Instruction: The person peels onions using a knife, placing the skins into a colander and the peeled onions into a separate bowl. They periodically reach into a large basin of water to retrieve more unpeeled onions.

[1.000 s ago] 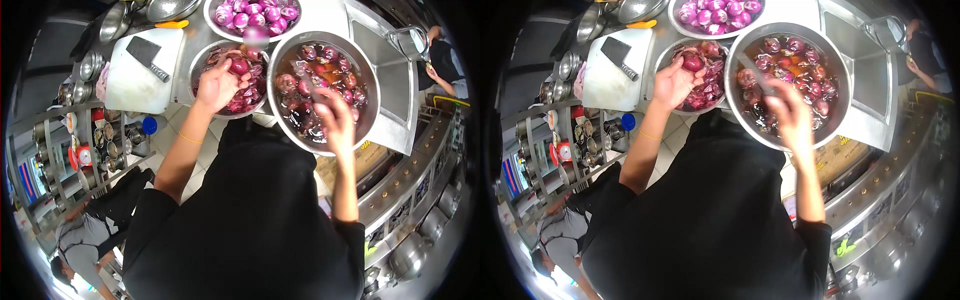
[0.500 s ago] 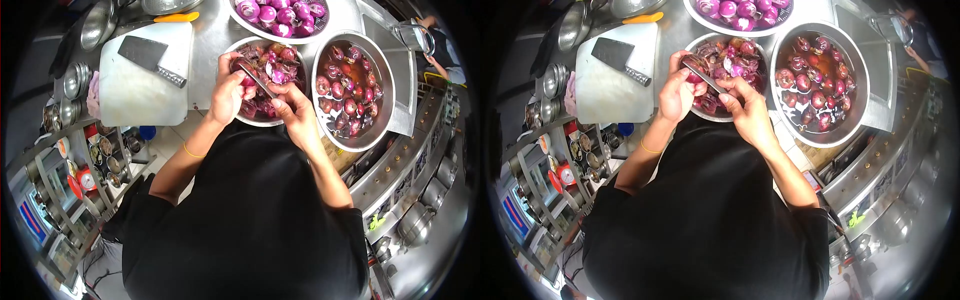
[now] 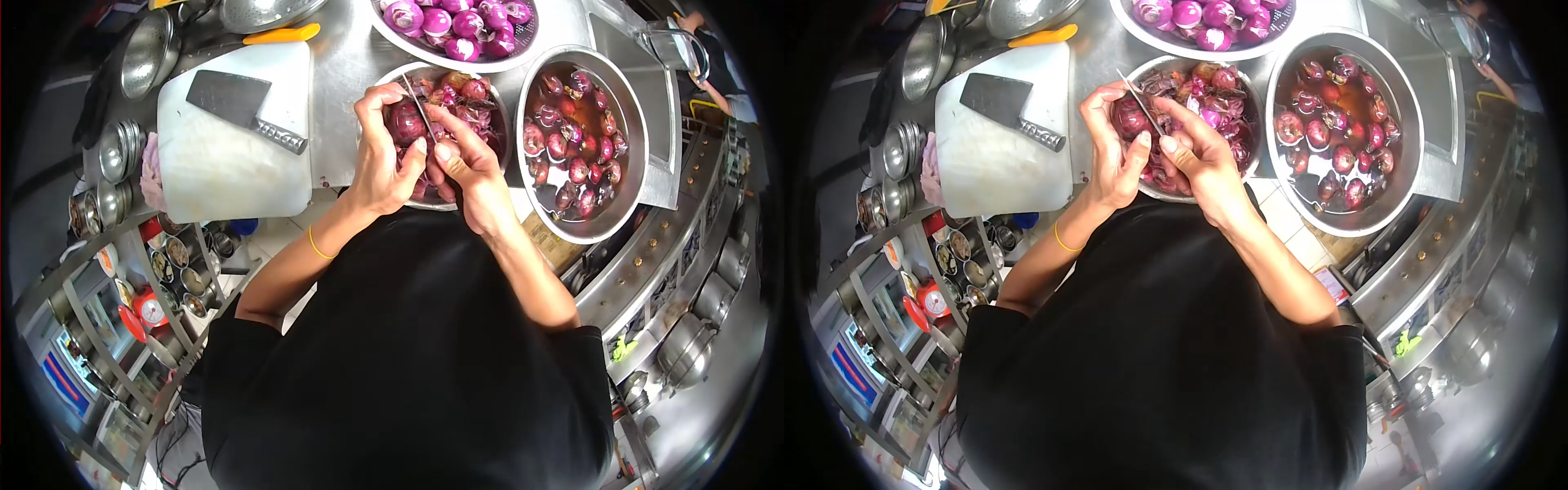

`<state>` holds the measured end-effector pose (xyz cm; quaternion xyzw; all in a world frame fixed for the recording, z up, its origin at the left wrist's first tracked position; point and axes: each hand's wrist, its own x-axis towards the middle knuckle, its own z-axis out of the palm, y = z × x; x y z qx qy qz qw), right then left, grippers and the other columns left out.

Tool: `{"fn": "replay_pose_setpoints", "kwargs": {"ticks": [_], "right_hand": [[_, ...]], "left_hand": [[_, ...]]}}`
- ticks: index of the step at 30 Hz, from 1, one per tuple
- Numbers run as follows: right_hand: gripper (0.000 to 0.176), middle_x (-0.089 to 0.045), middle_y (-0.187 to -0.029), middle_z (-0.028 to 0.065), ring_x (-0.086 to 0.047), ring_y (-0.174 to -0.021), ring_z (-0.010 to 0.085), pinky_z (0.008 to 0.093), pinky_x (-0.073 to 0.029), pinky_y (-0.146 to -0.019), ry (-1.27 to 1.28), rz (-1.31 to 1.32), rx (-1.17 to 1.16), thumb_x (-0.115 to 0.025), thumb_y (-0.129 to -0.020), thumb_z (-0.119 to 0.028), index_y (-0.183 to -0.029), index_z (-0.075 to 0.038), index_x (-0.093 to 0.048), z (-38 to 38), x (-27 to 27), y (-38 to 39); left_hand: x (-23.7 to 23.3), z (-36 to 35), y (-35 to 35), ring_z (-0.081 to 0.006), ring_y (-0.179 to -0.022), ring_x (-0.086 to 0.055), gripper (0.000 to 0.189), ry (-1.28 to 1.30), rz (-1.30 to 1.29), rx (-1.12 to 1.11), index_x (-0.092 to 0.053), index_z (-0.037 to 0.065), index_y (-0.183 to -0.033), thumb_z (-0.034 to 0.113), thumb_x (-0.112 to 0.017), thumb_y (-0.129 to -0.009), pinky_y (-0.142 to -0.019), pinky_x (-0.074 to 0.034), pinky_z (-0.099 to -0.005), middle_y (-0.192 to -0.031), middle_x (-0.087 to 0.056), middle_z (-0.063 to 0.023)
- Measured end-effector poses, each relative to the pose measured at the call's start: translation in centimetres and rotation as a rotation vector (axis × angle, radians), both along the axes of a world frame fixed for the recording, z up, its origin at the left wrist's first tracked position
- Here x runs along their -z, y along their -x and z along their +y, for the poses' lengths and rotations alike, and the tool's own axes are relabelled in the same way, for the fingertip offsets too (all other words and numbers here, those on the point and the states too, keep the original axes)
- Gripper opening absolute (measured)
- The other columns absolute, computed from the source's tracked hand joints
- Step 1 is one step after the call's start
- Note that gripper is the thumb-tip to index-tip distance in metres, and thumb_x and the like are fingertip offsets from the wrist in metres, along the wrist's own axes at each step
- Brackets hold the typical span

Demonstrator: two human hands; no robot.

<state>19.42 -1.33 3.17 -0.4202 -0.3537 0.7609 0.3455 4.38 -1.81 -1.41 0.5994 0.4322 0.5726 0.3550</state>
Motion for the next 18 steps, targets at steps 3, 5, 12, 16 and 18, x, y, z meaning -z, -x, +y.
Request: {"fn": "replay_pose_setpoints", "kwargs": {"ticks": [3, 5, 12, 16, 18], "right_hand": [[0.042, -0.045, -0.065, -0.0028, -0.040, -0.055, 0.0046, 0.0185, -0.031, -0.046, -0.094, 0.036, 0.028, -0.055, -0.094, -0.011, -0.134, -0.005, -0.045, 0.2, 0.8, 0.1], [0.041, -0.045, -0.066, -0.0028, -0.039, -0.055, 0.0047, 0.0189, -0.031, -0.047, -0.152, 0.024, 0.032, -0.055, -0.094, -0.011, -0.134, -0.004, -0.045, 0.2, 0.9, 0.1], [0.036, -0.047, -0.068, -0.0024, -0.043, -0.061, 0.0045, 0.0187, -0.035, -0.054, -0.110, -0.014, 0.062, -0.054, -0.094, -0.008, -0.130, -0.004, -0.051, 0.0, 0.3, 0.7], [0.034, -0.046, -0.069, -0.0030, -0.042, -0.063, 0.0050, 0.0196, -0.037, -0.060, -0.398, -0.279, 0.039, -0.053, -0.093, -0.006, -0.127, -0.004, -0.055, 0.8, 0.6, 0.7], [0.033, -0.047, -0.070, -0.0028, -0.042, -0.063, 0.0048, 0.0196, -0.037, -0.061, -0.487, -0.360, 0.039, -0.053, -0.093, -0.006, -0.126, -0.003, -0.055, 0.8, 0.4, 1.0]], "left_hand": [[-1.8, 0.3, 0.6, -0.0117, -0.088, -0.047, 0.047, 0.445, -0.438, 0.150, -0.027, 0.007, -0.125, 0.014, -0.053, -0.087, -0.074, -0.043, -0.0272, -0.116, -0.041, -0.0103], [-2.5, 0.3, 0.9, -0.0070, -0.075, -0.045, 0.042, 0.574, -0.732, 0.232, -0.029, 0.009, -0.122, 0.012, -0.052, -0.087, -0.059, -0.040, -0.0225, -0.112, -0.043, -0.0080], [-1.5, -0.1, -0.3, -0.0225, -0.108, -0.041, 0.050, 0.019, -0.065, -0.040, -0.027, -0.001, -0.123, 0.017, -0.054, -0.086, -0.098, -0.032, -0.0386, -0.116, -0.037, -0.0156], [-3.3, 0.1, 1.1, -0.0098, -0.071, -0.044, 0.038, 0.620, -0.852, 0.239, -0.029, 0.013, -0.122, 0.011, -0.048, -0.089, -0.058, -0.039, -0.0245, -0.097, -0.045, -0.0050], [-3.6, -0.1, 1.2, -0.0099, -0.070, -0.044, 0.038, 0.653, -0.926, 0.270, -0.029, 0.014, -0.122, 0.010, -0.048, -0.089, -0.059, -0.039, -0.0247, -0.095, -0.045, -0.0046]]}}
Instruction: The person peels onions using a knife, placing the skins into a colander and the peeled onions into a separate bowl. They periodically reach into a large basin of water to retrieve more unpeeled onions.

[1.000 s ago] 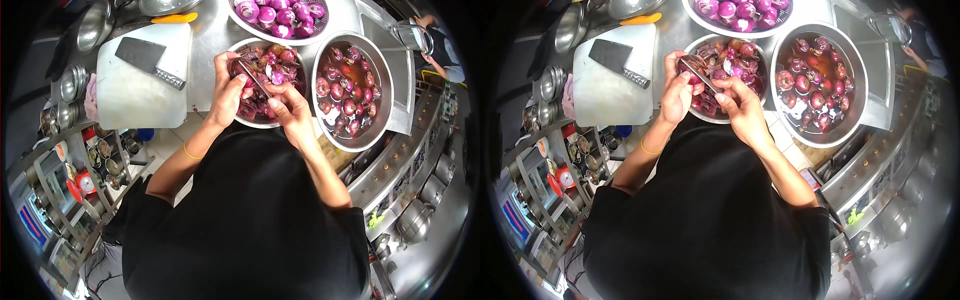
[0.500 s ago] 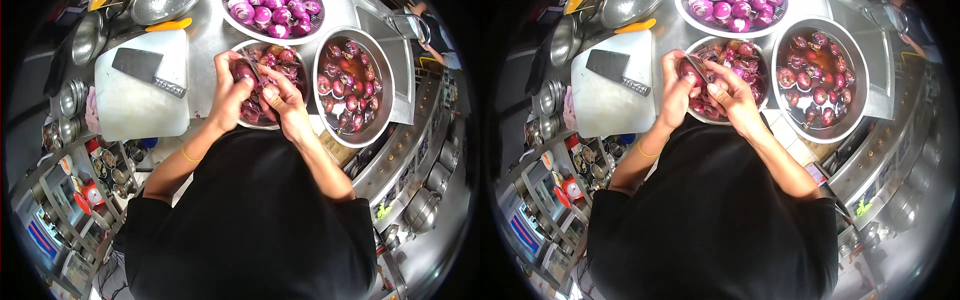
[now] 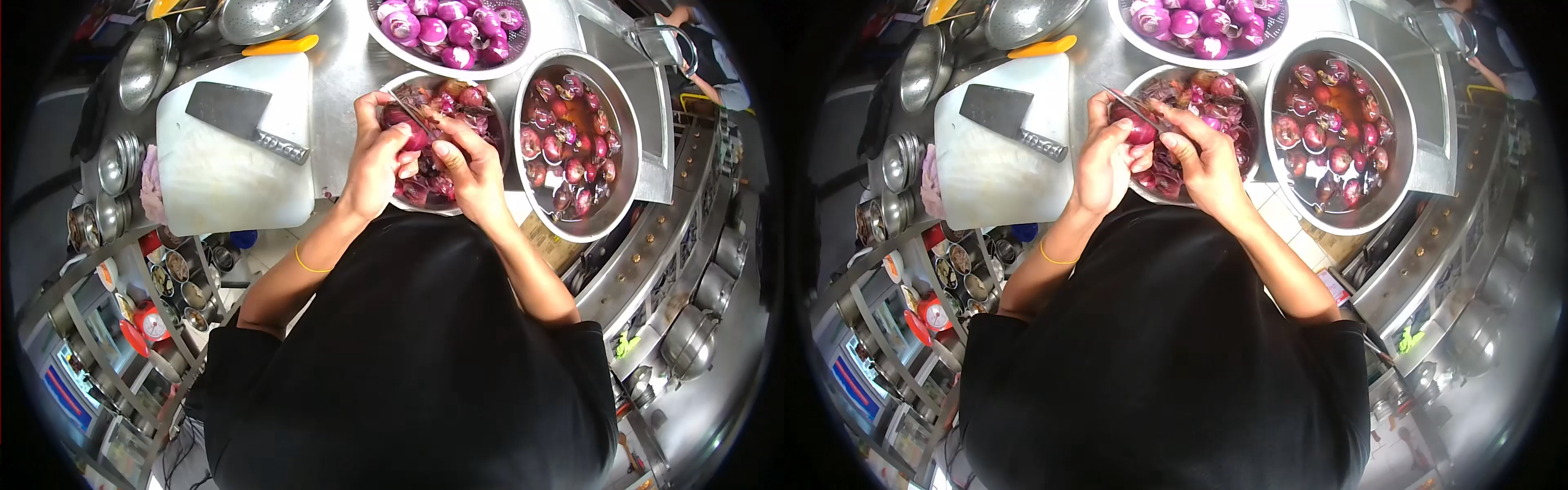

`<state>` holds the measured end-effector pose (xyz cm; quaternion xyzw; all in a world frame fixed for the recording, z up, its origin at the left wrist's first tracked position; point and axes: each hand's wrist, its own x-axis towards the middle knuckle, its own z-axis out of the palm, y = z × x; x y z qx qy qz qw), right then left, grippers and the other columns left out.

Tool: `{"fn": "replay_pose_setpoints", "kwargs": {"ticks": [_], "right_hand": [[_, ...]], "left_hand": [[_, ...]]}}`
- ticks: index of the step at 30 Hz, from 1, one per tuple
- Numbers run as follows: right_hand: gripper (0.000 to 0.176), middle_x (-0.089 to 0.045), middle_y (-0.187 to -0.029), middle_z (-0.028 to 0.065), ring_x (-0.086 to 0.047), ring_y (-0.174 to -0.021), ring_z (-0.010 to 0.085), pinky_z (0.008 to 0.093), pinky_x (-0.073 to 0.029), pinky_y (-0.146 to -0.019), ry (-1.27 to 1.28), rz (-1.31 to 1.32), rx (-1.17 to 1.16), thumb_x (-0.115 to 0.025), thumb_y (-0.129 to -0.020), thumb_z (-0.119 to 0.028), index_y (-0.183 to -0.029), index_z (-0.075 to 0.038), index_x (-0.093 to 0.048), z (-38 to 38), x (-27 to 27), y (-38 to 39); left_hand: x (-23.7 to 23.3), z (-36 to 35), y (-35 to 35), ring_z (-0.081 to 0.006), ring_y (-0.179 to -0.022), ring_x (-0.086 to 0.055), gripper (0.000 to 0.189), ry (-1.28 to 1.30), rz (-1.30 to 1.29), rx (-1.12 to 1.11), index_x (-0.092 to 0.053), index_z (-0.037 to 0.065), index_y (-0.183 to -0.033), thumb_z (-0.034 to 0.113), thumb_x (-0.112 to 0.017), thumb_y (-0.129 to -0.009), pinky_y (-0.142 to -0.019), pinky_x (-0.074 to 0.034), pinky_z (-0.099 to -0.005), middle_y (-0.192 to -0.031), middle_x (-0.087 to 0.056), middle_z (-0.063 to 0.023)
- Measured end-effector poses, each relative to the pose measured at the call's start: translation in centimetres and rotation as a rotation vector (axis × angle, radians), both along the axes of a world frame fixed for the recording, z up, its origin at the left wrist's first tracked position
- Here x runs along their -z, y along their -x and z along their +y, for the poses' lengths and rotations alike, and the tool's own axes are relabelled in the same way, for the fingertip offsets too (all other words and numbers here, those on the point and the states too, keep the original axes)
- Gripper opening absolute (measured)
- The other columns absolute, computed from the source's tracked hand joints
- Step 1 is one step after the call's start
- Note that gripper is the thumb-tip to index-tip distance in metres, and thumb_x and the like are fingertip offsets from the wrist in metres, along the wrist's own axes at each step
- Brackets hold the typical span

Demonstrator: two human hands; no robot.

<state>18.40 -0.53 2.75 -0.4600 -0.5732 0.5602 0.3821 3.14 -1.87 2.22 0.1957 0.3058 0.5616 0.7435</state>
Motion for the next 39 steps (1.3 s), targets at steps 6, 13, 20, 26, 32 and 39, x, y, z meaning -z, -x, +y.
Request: {"fn": "replay_pose_setpoints", "kwargs": {"ticks": [6, 13, 20, 26, 32, 39], "right_hand": [[0.027, -0.051, -0.069, 0.0012, -0.043, -0.057, 0.0052, 0.0198, -0.035, -0.050, 0.240, 0.244, 0.030, -0.050, -0.095, -0.008, -0.121, -0.005, -0.056, -0.3, 0.1, 0.2], [0.020, -0.049, -0.064, 0.0024, -0.034, -0.048, 0.0061, 0.0197, -0.029, -0.043, 0.736, 0.687, 0.007, -0.047, -0.098, -0.017, -0.114, -0.006, -0.053, 0.2, -1.8, -0.3], [0.018, -0.050, -0.068, 0.0056, -0.035, -0.050, 0.0085, 0.0202, -0.030, -0.044, 0.750, 0.759, -0.059, -0.045, -0.099, -0.021, -0.112, -0.011, -0.053, 0.2, -0.6, -1.6], [0.040, -0.049, -0.066, 0.0009, -0.040, -0.052, 0.0079, 0.0207, -0.033, -0.047, 0.559, 0.166, 0.082, -0.045, -0.099, -0.019, -0.136, -0.005, -0.038, 1.1, 0.3, -4.8], [0.061, -0.048, -0.067, -0.0016, -0.043, -0.060, 0.0058, 0.0197, -0.037, -0.057, 0.203, 0.009, 0.023, -0.053, -0.094, -0.010, -0.147, -0.007, -0.024, -0.8, -1.2, -3.0], [0.051, -0.049, -0.068, -0.0009, -0.040, -0.055, 0.0053, 0.0189, -0.032, -0.049, 0.416, 0.282, -0.060, -0.050, -0.096, -0.014, -0.143, -0.006, -0.032, -1.9, -0.3, -0.7]], "left_hand": [[1.3, 0.0, -0.6, -0.0097, -0.069, -0.046, 0.045, -0.402, 0.602, -0.176, -0.027, 0.009, -0.126, 0.013, -0.053, -0.089, -0.057, -0.040, -0.0236, -0.098, -0.046, -0.0066], [1.4, 0.6, 2.4, -0.0156, -0.077, -0.056, 0.042, -0.093, -0.078, 0.084, -0.038, 0.005, -0.127, 0.019, -0.053, -0.091, -0.059, -0.047, -0.0266, -0.104, -0.054, -0.0097], [3.2, 0.5, 2.5, -0.0179, -0.079, -0.062, 0.034, -0.043, 0.180, 0.026, -0.047, -0.002, -0.123, 0.008, -0.054, -0.090, -0.061, -0.052, -0.0268, -0.102, -0.060, -0.0111], [2.9, 0.7, 3.9, -0.0274, -0.100, -0.060, 0.047, -0.049, -0.012, 0.069, -0.037, -0.001, -0.134, 0.014, -0.051, -0.092, -0.083, -0.050, -0.0364, -0.113, -0.057, -0.0153], [3.2, 0.5, 2.6, -0.0209, -0.103, -0.053, 0.035, -0.016, -0.147, 0.094, -0.041, 0.012, -0.123, 0.016, -0.053, -0.091, -0.086, -0.042, -0.0381, -0.113, -0.053, -0.0088], [1.7, 0.1, 1.0, -0.0228, -0.097, -0.054, 0.039, 0.038, -0.156, -0.001, -0.037, 0.011, -0.125, 0.014, -0.052, -0.089, -0.085, -0.042, -0.0383, -0.112, -0.053, -0.0122]]}}
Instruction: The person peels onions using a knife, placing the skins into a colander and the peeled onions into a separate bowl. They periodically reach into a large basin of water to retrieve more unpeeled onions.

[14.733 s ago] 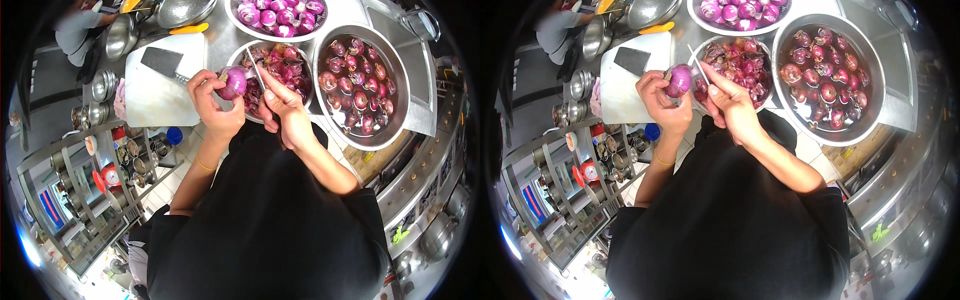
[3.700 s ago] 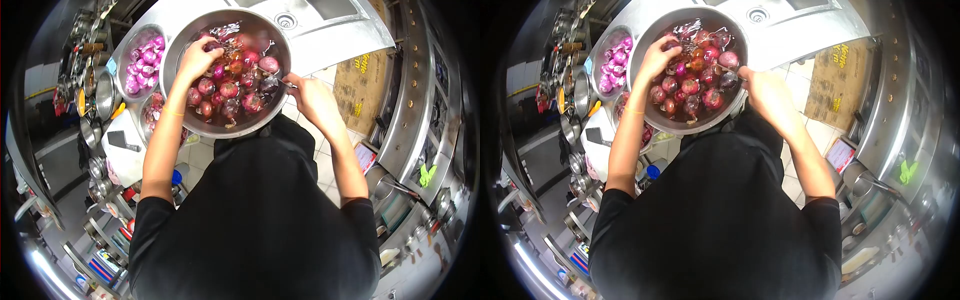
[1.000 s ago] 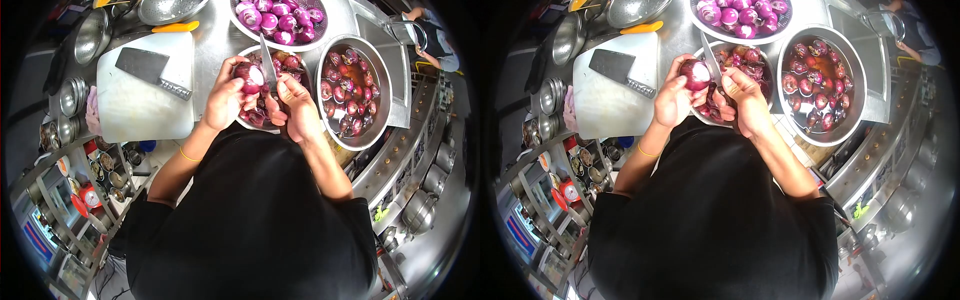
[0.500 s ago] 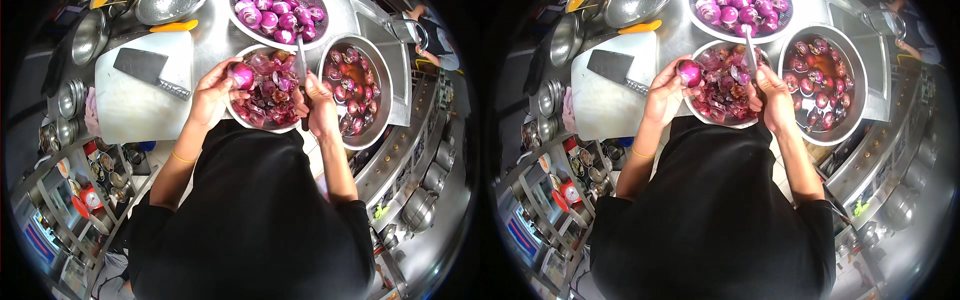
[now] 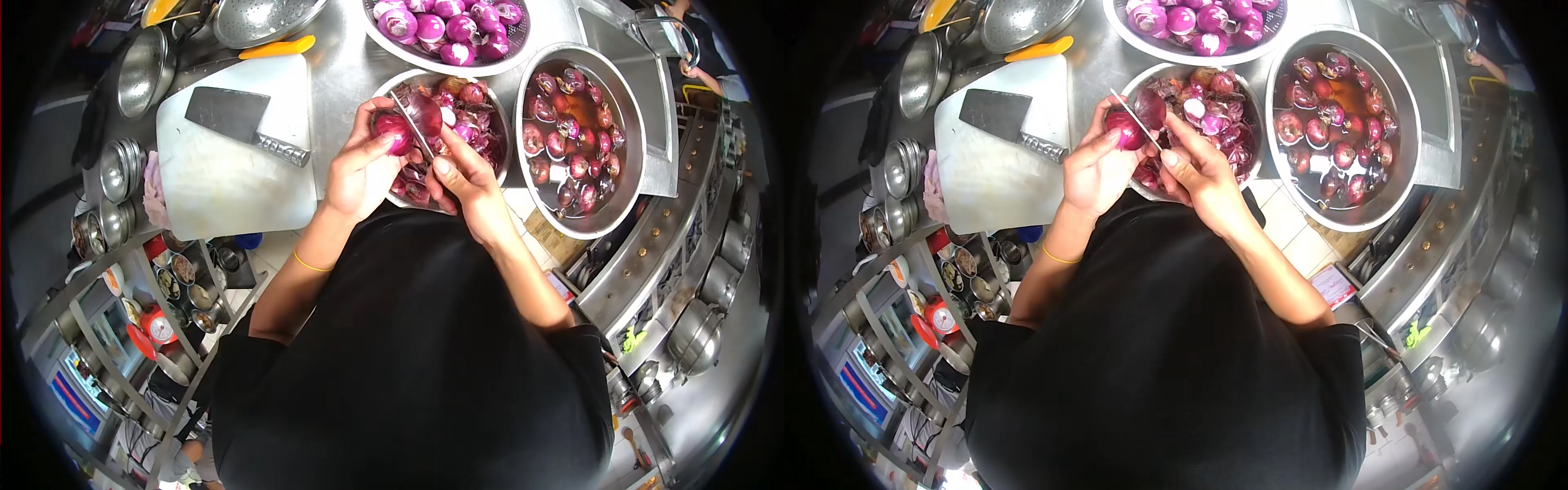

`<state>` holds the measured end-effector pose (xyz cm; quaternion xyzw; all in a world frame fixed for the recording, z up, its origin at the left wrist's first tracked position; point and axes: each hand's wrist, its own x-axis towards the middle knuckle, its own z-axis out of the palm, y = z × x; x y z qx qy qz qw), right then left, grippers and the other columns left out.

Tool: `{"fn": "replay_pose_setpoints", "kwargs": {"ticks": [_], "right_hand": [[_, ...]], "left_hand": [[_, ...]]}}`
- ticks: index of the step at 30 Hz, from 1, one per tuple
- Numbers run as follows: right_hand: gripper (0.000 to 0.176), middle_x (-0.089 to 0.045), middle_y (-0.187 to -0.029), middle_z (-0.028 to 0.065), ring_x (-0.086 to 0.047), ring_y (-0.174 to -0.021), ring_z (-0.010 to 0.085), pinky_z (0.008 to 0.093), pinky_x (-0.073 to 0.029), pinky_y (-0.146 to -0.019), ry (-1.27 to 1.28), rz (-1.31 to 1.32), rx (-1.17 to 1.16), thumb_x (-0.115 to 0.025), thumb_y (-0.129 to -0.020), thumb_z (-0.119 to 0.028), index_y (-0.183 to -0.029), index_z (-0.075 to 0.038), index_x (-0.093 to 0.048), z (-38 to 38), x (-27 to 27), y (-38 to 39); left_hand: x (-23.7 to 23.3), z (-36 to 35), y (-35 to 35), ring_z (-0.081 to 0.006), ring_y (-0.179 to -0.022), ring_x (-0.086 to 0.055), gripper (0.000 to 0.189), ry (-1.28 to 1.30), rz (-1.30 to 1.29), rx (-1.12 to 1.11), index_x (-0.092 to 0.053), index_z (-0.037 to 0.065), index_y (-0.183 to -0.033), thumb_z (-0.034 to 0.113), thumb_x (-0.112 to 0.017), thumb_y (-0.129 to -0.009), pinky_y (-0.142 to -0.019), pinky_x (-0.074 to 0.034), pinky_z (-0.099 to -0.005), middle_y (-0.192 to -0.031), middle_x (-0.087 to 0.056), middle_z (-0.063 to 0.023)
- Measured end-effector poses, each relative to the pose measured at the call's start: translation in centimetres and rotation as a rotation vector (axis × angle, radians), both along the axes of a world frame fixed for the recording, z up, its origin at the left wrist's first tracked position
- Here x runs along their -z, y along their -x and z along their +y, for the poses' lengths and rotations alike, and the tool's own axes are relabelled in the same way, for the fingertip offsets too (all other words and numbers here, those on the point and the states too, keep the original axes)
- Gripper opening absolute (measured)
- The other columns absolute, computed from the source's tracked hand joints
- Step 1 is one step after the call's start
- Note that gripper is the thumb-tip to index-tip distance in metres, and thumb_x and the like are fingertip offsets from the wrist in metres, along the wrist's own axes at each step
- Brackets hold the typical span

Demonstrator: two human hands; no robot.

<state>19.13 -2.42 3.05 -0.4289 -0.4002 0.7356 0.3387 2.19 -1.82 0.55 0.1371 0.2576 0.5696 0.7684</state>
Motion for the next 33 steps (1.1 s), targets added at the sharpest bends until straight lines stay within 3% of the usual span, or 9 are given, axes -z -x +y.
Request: {"fn": "replay_pose_setpoints", "kwargs": {"ticks": [3, 8, 15, 21, 23, 27, 30, 32, 33], "right_hand": [[0.031, -0.050, -0.069, -0.0002, -0.038, -0.055, 0.0054, 0.0183, -0.030, -0.048, 0.081, 0.042, 0.083, -0.049, -0.097, -0.015, -0.126, -0.004, -0.053, 0.3, -0.2, 0.6], [0.032, -0.049, -0.068, 0.0001, -0.037, -0.054, 0.0057, 0.0186, -0.029, -0.048, 0.156, 0.087, 0.141, -0.048, -0.098, -0.016, -0.128, -0.005, -0.052, -0.3, 0.6, 0.3], [0.041, -0.045, -0.066, -0.0012, -0.036, -0.054, 0.0051, 0.0191, -0.030, -0.048, -0.007, -0.119, 0.006, -0.046, -0.098, -0.018, -0.138, -0.007, -0.043, -0.8, 0.4, -0.3], [0.045, -0.045, -0.066, -0.0013, -0.036, -0.053, 0.0050, 0.0181, -0.030, -0.049, -0.035, -0.066, -0.018, -0.048, -0.097, -0.017, -0.140, -0.007, -0.039, -1.0, 0.5, -0.7], [0.045, -0.045, -0.066, -0.0013, -0.036, -0.053, 0.0050, 0.0181, -0.031, -0.048, -0.041, -0.077, -0.023, -0.048, -0.097, -0.017, -0.140, -0.007, -0.039, -1.1, 0.6, -0.9], [0.042, -0.046, -0.067, -0.0011, -0.038, -0.054, 0.0052, 0.0185, -0.031, -0.047, -0.021, -0.096, 0.054, -0.048, -0.097, -0.016, -0.137, -0.005, -0.042, -1.6, 1.0, -0.6], [0.040, -0.047, -0.068, -0.0011, -0.039, -0.055, 0.0054, 0.0188, -0.032, -0.047, 0.071, 0.000, 0.032, -0.048, -0.097, -0.016, -0.136, -0.004, -0.044, -1.1, 0.6, -0.4], [0.035, -0.047, -0.069, -0.0008, -0.040, -0.056, 0.0053, 0.0189, -0.032, -0.047, 0.084, 0.044, 0.067, -0.049, -0.097, -0.015, -0.130, -0.003, -0.048, -0.8, 1.1, -0.3], [0.030, -0.048, -0.070, -0.0005, -0.041, -0.056, 0.0051, 0.0190, -0.033, -0.047, 0.105, 0.086, 0.097, -0.049, -0.097, -0.014, -0.125, -0.002, -0.052, -0.8, 1.3, -0.2]], "left_hand": [[0.9, -0.1, 0.1, -0.0229, -0.091, -0.055, 0.041, -0.140, 0.024, 0.067, -0.033, 0.011, -0.126, 0.015, -0.051, -0.089, -0.082, -0.043, -0.0367, -0.108, -0.053, -0.0134], [1.4, 0.0, -0.5, -0.0198, -0.078, -0.051, 0.044, -0.203, 0.254, 0.021, -0.032, 0.009, -0.126, 0.025, -0.048, -0.088, -0.067, -0.041, -0.0317, -0.094, -0.052, -0.0113], [0.8, -0.3, -0.9, -0.0175, -0.074, -0.050, 0.039, -0.130, 0.205, -0.027, -0.030, 0.011, -0.125, 0.021, -0.046, -0.090, -0.064, -0.040, -0.0291, -0.090, -0.052, -0.0110], [0.8, -0.1, -1.0, -0.0180, -0.074, -0.050, 0.037, -0.144, 0.195, -0.014, -0.031, 0.011, -0.124, 0.019, -0.045, -0.090, -0.064, -0.040, -0.0297, -0.087, -0.053, -0.0136], [0.6, -0.1, -1.1, -0.0146, -0.069, -0.049, 0.038, -0.125, 0.134, -0.015, -0.028, 0.014, -0.121, 0.017, -0.051, -0.090, -0.060, -0.040, -0.0268, -0.085, -0.052, -0.0105], [0.8, -0.2, -1.4, -0.0137, -0.069, -0.049, 0.038, -0.152, 0.138, 0.022, -0.029, 0.013, -0.120, 0.016, -0.051, -0.090, -0.059, -0.039, -0.0262, -0.087, -0.051, -0.0094], [1.8, -0.5, -2.1, -0.0131, -0.069, -0.050, 0.043, -0.198, 0.325, -0.028, -0.027, 0.009, -0.122, 0.018, -0.051, -0.089, -0.059, -0.042, -0.0255, -0.098, -0.048, -0.0104], [3.1, -0.2, -1.9, -0.0171, -0.083, -0.051, 0.051, -0.562, 0.933, -0.119, -0.025, 0.003, -0.125, 0.024, -0.053, -0.088, -0.074, -0.045, -0.0304, -0.109, -0.041, -0.0128], [-0.5, -1.1, -2.8, -0.0221, -0.101, -0.046, 0.059, -0.437, 0.846, -0.054, -0.025, -0.002, -0.125, 0.031, -0.055, -0.087, -0.093, -0.037, -0.0367, -0.115, -0.037, -0.0156]]}}
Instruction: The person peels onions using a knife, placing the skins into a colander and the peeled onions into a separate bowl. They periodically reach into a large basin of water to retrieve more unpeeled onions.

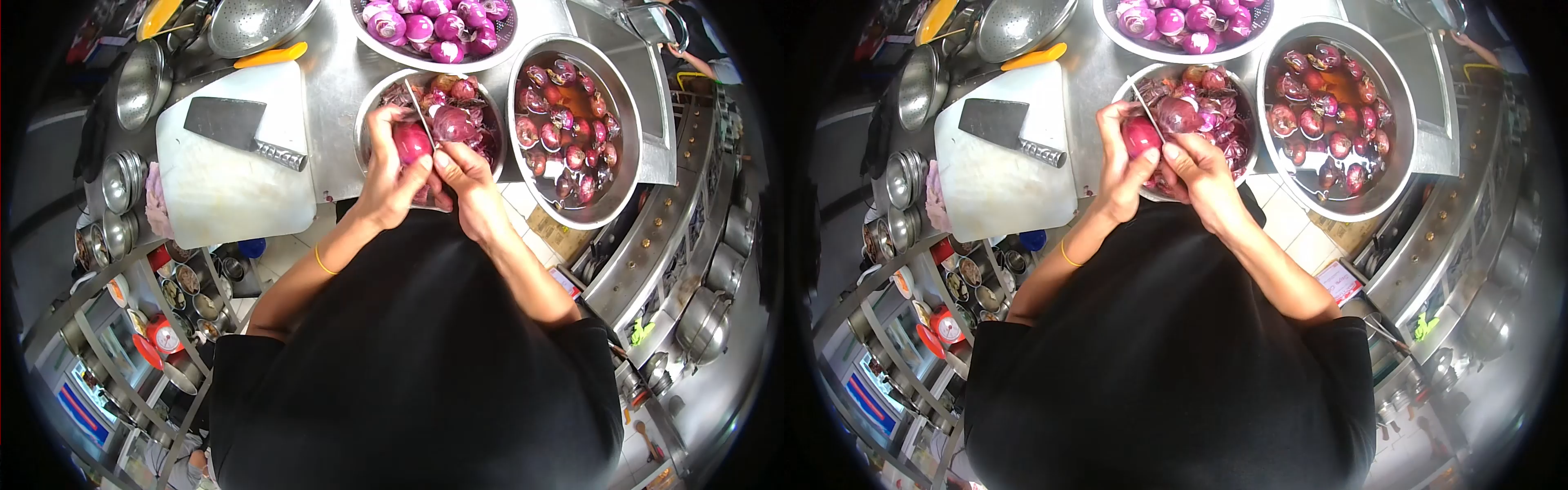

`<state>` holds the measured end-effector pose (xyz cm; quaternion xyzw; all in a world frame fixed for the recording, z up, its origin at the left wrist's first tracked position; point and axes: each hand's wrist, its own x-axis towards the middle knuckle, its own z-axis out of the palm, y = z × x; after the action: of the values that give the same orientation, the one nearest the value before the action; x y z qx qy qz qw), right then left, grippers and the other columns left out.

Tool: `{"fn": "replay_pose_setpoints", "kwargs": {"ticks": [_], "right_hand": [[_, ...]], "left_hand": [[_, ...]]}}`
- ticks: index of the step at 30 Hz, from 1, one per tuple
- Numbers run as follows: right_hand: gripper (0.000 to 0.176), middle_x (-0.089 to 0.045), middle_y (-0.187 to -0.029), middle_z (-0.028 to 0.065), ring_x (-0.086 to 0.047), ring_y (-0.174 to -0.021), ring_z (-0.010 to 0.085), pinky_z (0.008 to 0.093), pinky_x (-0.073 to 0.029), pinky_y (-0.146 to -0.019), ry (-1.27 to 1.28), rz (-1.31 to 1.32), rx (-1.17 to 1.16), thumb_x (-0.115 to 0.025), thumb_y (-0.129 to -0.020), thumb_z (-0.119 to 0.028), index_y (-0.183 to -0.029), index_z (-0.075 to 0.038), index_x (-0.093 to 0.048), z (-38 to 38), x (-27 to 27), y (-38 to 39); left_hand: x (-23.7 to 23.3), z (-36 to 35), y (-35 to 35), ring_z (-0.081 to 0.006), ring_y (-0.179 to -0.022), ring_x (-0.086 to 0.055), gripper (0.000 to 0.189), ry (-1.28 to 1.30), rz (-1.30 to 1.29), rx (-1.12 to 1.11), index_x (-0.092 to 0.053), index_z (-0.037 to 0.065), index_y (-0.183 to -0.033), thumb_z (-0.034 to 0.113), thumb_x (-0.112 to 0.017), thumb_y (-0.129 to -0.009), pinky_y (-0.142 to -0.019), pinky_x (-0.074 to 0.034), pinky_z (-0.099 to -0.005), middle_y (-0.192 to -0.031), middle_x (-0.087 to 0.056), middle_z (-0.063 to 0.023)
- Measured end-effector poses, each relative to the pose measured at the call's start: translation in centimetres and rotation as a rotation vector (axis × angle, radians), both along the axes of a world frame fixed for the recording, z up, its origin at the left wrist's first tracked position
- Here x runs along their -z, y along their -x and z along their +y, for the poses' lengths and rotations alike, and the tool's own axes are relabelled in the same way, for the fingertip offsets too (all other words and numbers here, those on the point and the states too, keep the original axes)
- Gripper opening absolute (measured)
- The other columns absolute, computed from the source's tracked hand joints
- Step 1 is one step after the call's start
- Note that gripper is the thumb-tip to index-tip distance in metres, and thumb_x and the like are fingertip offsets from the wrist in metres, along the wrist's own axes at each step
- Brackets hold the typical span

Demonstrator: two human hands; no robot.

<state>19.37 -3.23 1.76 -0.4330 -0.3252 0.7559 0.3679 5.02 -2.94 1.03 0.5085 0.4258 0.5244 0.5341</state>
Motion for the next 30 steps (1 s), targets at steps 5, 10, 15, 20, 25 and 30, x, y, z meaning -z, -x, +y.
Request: {"fn": "replay_pose_setpoints", "kwargs": {"ticks": [5, 10, 15, 20, 25, 30], "right_hand": [[0.016, -0.052, -0.072, -0.0012, -0.041, -0.056, 0.0036, 0.0182, -0.031, -0.047, -0.088, 0.003, 0.088, -0.050, -0.097, -0.015, -0.104, -0.003, -0.057, 0.3, -1.2, 0.5], [0.029, -0.052, -0.071, -0.0025, -0.041, -0.060, 0.0038, 0.0184, -0.034, -0.054, -0.245, -0.216, 0.043, -0.051, -0.096, -0.013, -0.121, 0.001, -0.056, 1.0, -1.7, 0.1], [0.032, -0.053, -0.070, -0.0010, -0.042, -0.060, 0.0047, 0.0194, -0.036, -0.055, -0.206, -0.214, -0.029, -0.051, -0.096, -0.011, -0.125, 0.002, -0.055, 1.3, -1.2, -0.5], [0.035, -0.054, -0.069, 0.0013, -0.037, -0.048, 0.0050, 0.0190, -0.030, -0.043, 0.059, 0.134, -0.018, -0.050, -0.097, -0.018, -0.128, -0.002, -0.054, 1.5, -2.4, -0.7], [0.036, -0.053, -0.069, 0.0037, -0.038, -0.049, 0.0070, 0.0197, -0.031, -0.044, 0.217, 0.297, -0.027, -0.050, -0.097, -0.019, -0.129, -0.004, -0.052, 1.7, -2.3, -1.6], [0.037, -0.050, -0.068, 0.0038, -0.035, -0.050, 0.0080, 0.0206, -0.030, -0.045, 0.141, 0.291, 0.051, -0.048, -0.097, -0.021, -0.131, -0.005, -0.049, 2.8, -2.2, -3.5]], "left_hand": [[1.5, 0.5, -0.6, -0.0216, -0.106, -0.044, 0.059, -0.126, -0.023, -0.063, -0.022, 0.002, -0.126, 0.026, -0.056, -0.085, -0.096, -0.034, -0.0367, -0.116, -0.039, -0.0152], [1.2, 0.7, 0.0, -0.0184, -0.104, -0.053, 0.048, 0.207, -0.560, 0.075, -0.025, 0.008, -0.125, 0.009, -0.054, -0.087, -0.078, -0.049, -0.0332, -0.122, -0.044, -0.0122], [1.6, 1.2, 1.0, -0.0116, -0.080, -0.060, 0.042, 0.256, -0.455, 0.050, -0.038, 0.001, -0.119, 0.006, -0.064, -0.086, -0.059, -0.054, -0.0225, -0.105, -0.056, -0.0102], [1.4, 1.2, 2.0, -0.0171, -0.108, -0.056, 0.047, 0.216, -0.587, 0.092, -0.043, -0.003, -0.126, -0.002, -0.062, -0.083, -0.095, -0.046, -0.0329, -0.119, -0.055, -0.0116], [2.0, 0.6, 3.0, -0.0219, -0.102, -0.060, 0.043, 0.268, -0.639, 0.143, -0.043, -0.003, -0.126, 0.002, -0.058, -0.086, -0.089, -0.050, -0.0365, -0.117, -0.056, -0.0140], [2.3, 0.8, 5.0, -0.0335, -0.102, -0.060, 0.048, 0.350, -0.748, 0.264, -0.036, -0.003, -0.133, 0.017, -0.050, -0.092, -0.087, -0.052, -0.0402, -0.121, -0.053, -0.0220]]}}
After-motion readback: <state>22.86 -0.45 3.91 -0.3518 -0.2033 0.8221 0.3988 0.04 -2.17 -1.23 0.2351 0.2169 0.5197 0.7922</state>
